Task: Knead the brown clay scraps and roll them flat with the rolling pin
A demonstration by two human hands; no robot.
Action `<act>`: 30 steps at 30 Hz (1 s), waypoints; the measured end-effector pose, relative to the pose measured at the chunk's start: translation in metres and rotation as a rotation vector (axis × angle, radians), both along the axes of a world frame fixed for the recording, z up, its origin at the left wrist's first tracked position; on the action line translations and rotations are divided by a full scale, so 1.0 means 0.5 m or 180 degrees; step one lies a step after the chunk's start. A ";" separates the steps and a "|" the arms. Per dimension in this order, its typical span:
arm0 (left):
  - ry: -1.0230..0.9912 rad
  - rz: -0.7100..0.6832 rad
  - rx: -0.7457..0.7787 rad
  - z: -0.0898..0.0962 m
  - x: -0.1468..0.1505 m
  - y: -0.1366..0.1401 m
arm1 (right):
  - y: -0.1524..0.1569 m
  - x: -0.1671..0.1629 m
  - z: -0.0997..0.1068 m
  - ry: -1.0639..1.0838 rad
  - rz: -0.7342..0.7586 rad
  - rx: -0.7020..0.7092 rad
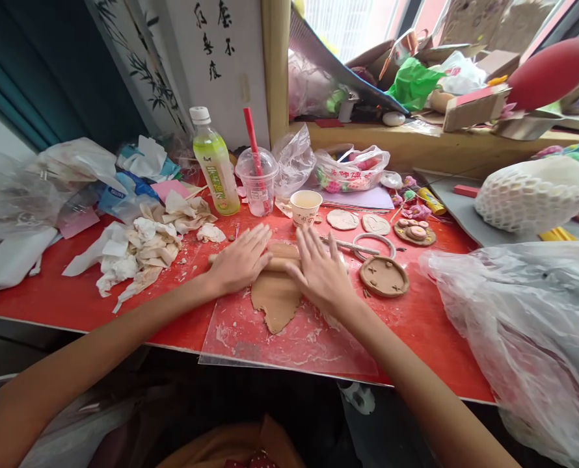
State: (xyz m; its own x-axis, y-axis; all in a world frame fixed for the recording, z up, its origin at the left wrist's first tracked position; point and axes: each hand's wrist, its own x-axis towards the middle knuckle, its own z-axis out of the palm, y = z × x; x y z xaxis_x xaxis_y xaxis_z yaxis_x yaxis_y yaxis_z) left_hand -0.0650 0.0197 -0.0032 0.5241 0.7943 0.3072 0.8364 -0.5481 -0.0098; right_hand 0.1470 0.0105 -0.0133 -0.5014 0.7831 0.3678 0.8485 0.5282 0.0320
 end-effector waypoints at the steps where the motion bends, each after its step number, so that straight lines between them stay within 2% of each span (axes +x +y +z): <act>1: 0.0075 -0.0112 -0.0105 -0.001 -0.006 -0.031 | -0.031 0.008 0.000 -0.0128 0.0172 -0.0100; 4: 0.0251 -0.0440 -0.0175 -0.004 -0.025 -0.099 | -0.102 0.031 -0.001 -0.0293 0.0515 -0.0154; 8: 0.0230 -0.0532 -0.0022 -0.008 -0.036 -0.110 | -0.112 0.048 0.000 -0.0299 0.0572 -0.0103; 16: -0.0280 -0.0499 -0.0014 0.017 -0.048 -0.019 | -0.013 0.026 0.041 0.0350 0.0590 0.0011; 21: -0.0047 -0.0574 -0.0116 0.022 -0.055 0.039 | 0.047 0.022 0.043 0.0148 0.0686 -0.0378; 26: -0.0103 -0.0468 0.0444 0.041 -0.025 0.089 | 0.091 0.010 0.031 0.0130 0.0565 -0.0006; 30: 0.0330 -0.0353 0.0813 0.043 0.014 0.130 | 0.126 -0.013 0.029 0.0027 0.0178 0.0227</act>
State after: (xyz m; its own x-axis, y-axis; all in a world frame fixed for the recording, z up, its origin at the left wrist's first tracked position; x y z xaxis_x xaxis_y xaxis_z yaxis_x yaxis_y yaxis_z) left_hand -0.0582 0.0846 0.0185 0.6425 0.6341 0.4301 0.7587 -0.6050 -0.2415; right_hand 0.1407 0.0733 0.0010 -0.5403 0.7256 0.4261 0.8181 0.5714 0.0642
